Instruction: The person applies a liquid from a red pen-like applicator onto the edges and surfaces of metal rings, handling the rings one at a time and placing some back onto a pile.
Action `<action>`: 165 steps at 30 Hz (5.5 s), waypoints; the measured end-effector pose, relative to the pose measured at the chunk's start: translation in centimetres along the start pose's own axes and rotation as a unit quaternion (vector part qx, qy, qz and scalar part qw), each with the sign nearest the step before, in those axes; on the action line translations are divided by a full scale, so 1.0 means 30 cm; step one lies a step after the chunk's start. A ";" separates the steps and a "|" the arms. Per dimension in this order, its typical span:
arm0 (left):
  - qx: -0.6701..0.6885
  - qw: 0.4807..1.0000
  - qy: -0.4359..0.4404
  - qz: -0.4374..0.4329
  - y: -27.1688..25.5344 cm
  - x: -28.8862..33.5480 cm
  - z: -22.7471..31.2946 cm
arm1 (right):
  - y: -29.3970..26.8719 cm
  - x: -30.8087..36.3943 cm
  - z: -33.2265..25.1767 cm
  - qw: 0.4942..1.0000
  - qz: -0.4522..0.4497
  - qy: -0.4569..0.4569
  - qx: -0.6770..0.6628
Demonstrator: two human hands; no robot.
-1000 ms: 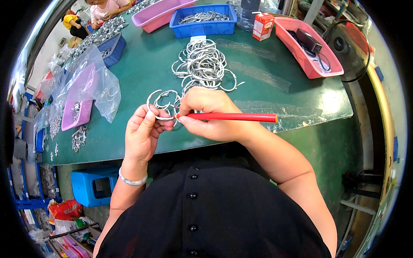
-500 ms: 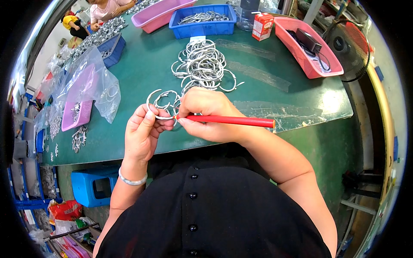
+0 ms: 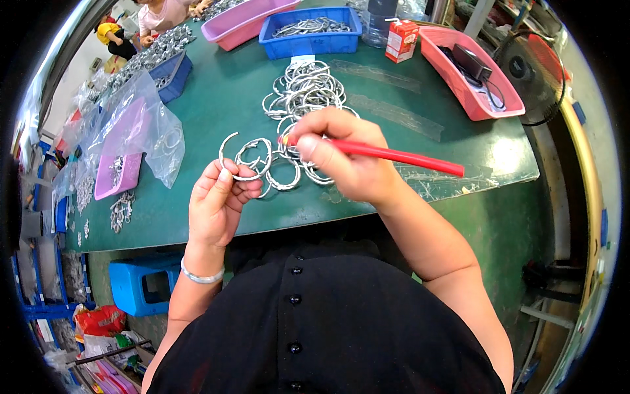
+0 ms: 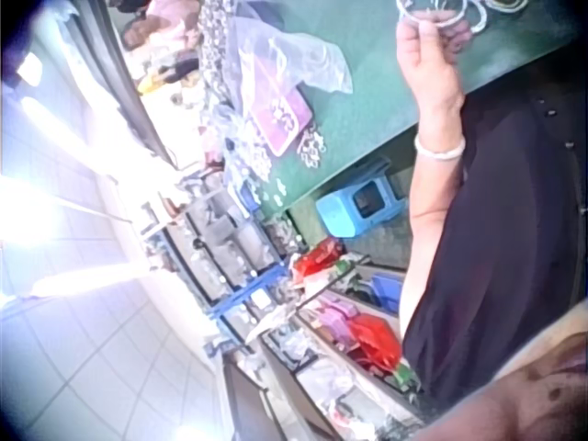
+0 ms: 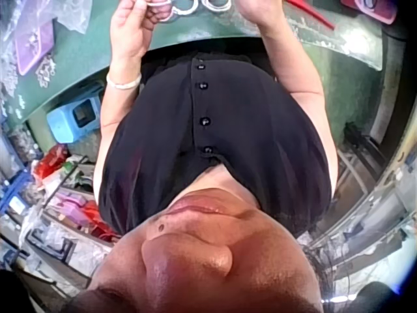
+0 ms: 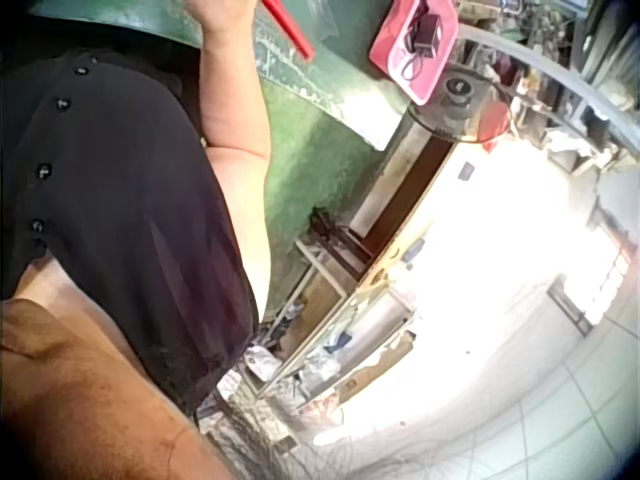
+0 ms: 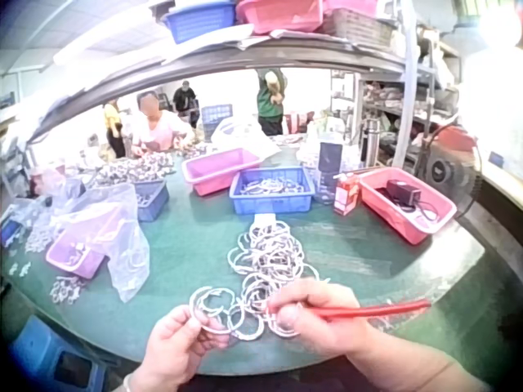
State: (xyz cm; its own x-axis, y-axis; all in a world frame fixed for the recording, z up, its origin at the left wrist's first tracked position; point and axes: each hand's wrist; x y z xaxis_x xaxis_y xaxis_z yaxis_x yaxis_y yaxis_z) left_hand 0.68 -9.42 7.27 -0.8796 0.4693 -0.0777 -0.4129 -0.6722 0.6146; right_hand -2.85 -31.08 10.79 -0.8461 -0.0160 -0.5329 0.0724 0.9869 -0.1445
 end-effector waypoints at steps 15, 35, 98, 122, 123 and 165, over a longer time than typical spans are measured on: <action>0.029 0.998 -0.052 0.005 0.023 0.008 -0.022 | 0.062 -0.008 0.066 0.949 -0.010 0.260 -0.179; -0.077 0.994 -0.049 0.057 0.019 0.023 -0.045 | 0.067 -0.010 0.081 0.958 0.006 0.232 -0.169; -0.058 0.997 0.043 0.010 -0.006 0.019 -0.067 | 0.068 0.035 0.018 0.997 -0.051 0.036 -0.054; 0.179 0.970 -0.158 -0.048 -0.041 0.020 -0.065 | 0.097 0.010 -0.018 0.993 -0.038 0.095 -0.055; 0.178 0.970 -0.160 -0.042 -0.039 0.019 -0.064 | 0.098 0.008 -0.005 0.995 -0.032 0.084 -0.052; -0.491 0.742 0.444 0.104 -0.095 -0.061 0.427 | 0.081 0.027 0.155 0.849 -0.189 -0.169 0.463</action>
State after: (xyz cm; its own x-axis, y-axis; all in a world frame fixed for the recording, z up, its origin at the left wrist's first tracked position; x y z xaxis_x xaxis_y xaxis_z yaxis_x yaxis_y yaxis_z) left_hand 6.49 -1.03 15.70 -0.5773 0.0279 -0.8160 0.1645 -0.9749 -0.1497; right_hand -0.88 -29.46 6.12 -0.7128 -0.5031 -0.4886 0.3460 0.3538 -0.8690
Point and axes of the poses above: each hand's wrist, its own x-axis away from the middle knuckle, its own y-axis out of the palm, z = x × y, and after that the axes turned 7 degrees about x, right-handed
